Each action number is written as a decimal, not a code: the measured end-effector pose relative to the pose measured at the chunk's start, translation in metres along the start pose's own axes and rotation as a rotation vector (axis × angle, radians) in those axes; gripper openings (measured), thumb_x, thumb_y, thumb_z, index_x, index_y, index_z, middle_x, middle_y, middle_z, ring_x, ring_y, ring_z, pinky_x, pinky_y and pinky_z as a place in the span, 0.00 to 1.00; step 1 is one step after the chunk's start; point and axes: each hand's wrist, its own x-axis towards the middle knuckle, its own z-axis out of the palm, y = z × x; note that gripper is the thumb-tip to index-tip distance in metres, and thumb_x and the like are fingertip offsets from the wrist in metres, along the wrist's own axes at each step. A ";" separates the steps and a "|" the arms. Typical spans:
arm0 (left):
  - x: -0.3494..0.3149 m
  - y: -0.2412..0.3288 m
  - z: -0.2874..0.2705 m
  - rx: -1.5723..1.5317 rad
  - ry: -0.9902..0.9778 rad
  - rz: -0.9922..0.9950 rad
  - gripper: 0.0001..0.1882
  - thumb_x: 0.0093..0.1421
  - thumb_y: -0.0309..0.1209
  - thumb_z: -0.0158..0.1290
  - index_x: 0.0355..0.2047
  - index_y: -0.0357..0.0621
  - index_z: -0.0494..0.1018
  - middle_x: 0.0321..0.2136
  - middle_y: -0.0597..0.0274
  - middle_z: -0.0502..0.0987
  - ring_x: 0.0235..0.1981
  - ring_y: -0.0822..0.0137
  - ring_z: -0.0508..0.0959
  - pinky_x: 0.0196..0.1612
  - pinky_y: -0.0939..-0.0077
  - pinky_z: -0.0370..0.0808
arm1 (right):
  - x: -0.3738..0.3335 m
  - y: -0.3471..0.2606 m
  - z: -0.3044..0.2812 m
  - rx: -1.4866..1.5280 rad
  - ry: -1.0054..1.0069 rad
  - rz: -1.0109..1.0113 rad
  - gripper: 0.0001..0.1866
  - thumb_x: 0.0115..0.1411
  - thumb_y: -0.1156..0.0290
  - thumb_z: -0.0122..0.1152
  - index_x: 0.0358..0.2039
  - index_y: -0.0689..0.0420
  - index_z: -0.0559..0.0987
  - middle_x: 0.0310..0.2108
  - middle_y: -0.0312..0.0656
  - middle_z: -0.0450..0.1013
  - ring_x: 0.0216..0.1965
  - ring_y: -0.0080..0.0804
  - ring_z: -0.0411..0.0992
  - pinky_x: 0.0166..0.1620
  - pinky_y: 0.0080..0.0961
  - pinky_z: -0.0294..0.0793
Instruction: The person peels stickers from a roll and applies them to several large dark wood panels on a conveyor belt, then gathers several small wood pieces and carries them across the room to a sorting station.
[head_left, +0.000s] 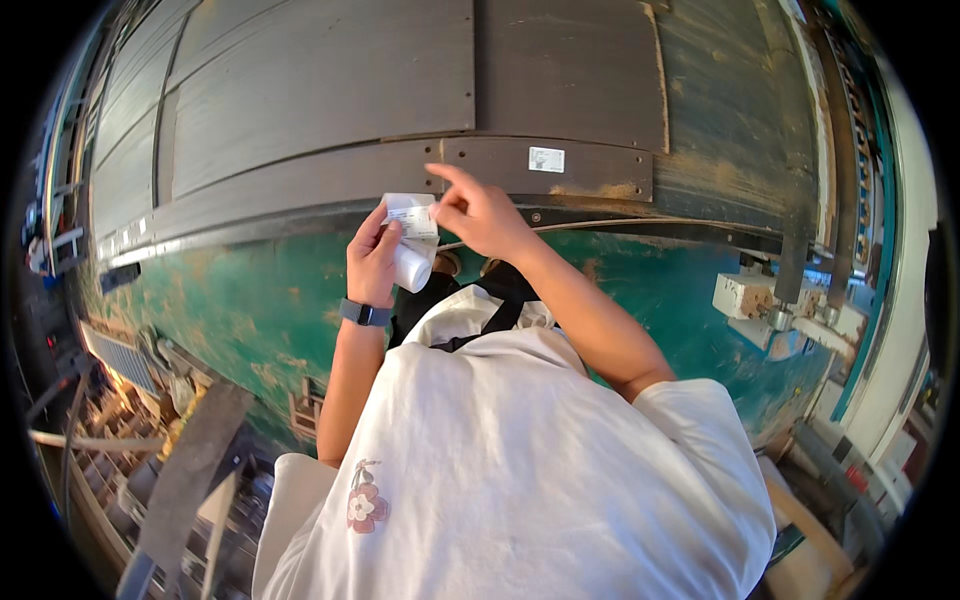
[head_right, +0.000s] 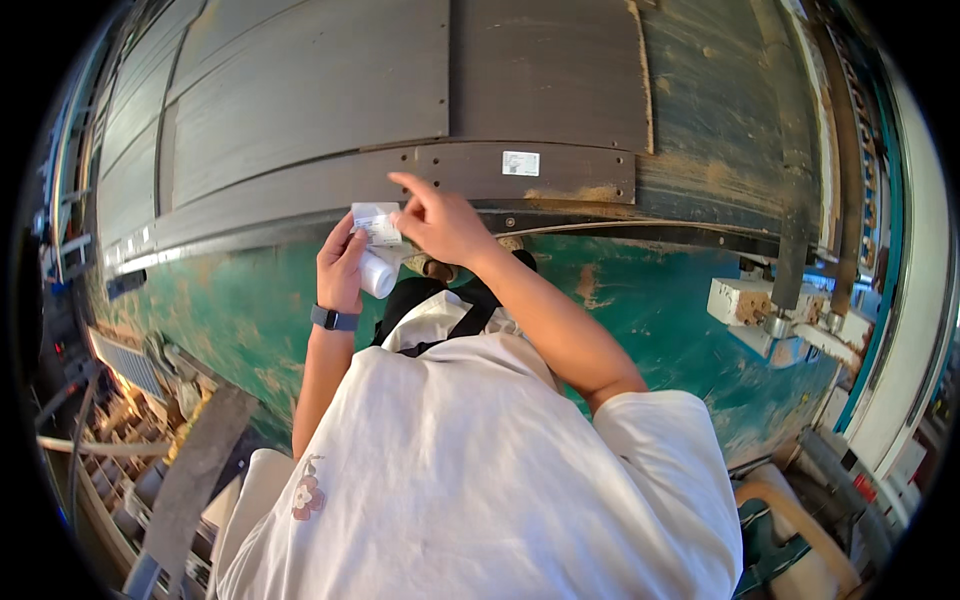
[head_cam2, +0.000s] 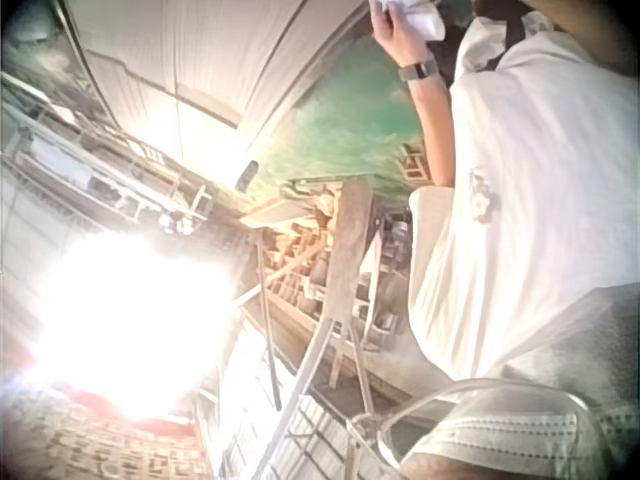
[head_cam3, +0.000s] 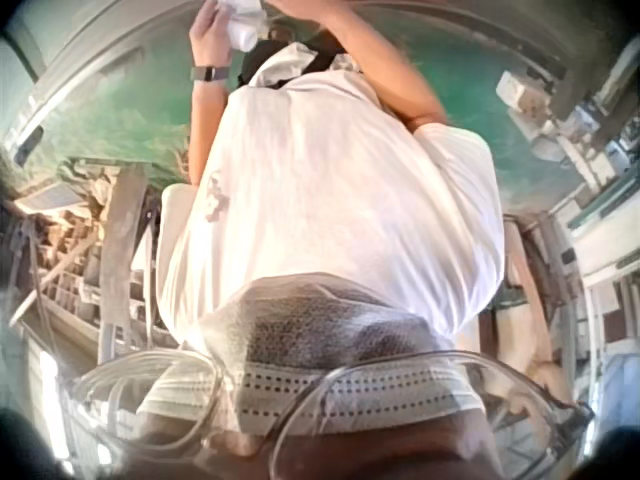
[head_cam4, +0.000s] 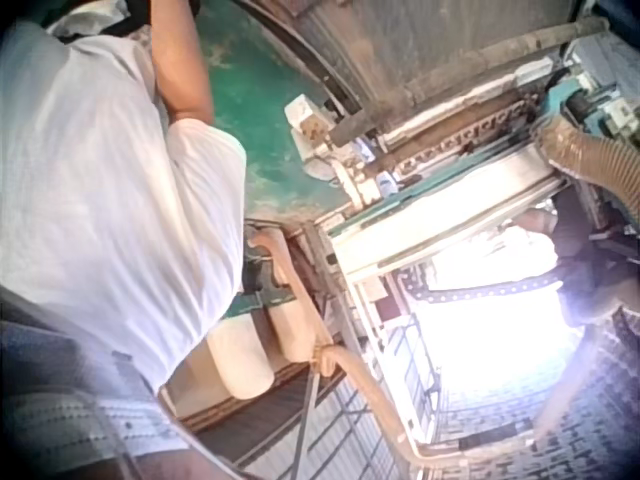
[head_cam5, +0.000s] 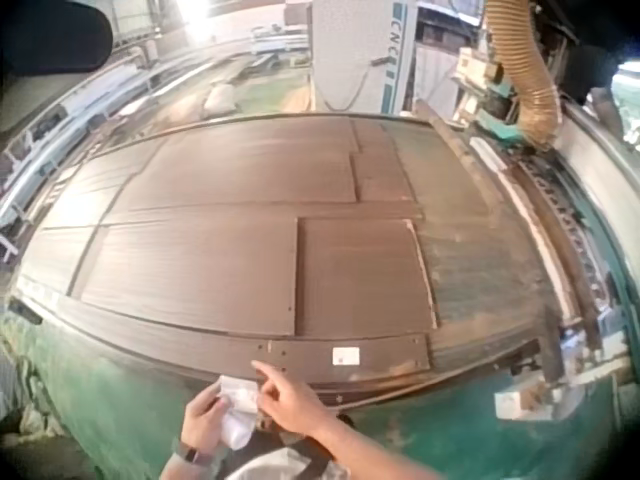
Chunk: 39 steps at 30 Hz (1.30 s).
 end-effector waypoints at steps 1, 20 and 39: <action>-0.009 -0.002 -0.007 -0.004 -0.023 -0.024 0.18 0.60 0.23 0.53 0.51 0.32 0.70 0.42 0.58 0.76 0.40 0.72 0.75 0.45 0.78 0.72 | 0.002 -0.001 0.013 0.046 -0.063 -0.020 0.22 0.58 0.62 0.58 0.52 0.55 0.72 0.26 0.44 0.76 0.30 0.43 0.74 0.34 0.32 0.72; -0.029 -0.007 -0.322 -0.001 0.221 -0.101 0.10 0.54 0.21 0.48 0.37 0.34 0.74 0.29 0.66 0.75 0.29 0.75 0.73 0.35 0.81 0.70 | 0.164 -0.027 0.311 -0.161 -0.273 0.015 0.12 0.50 0.62 0.56 0.28 0.56 0.81 0.24 0.42 0.77 0.29 0.36 0.75 0.33 0.33 0.73; 0.048 0.070 -0.438 0.082 -0.055 -0.167 0.21 0.50 0.21 0.45 0.47 0.33 0.74 0.40 0.55 0.79 0.38 0.64 0.78 0.44 0.74 0.72 | 0.207 -0.049 0.391 -0.659 -0.462 -0.139 0.13 0.56 0.63 0.50 0.33 0.54 0.81 0.33 0.47 0.76 0.36 0.41 0.76 0.40 0.40 0.74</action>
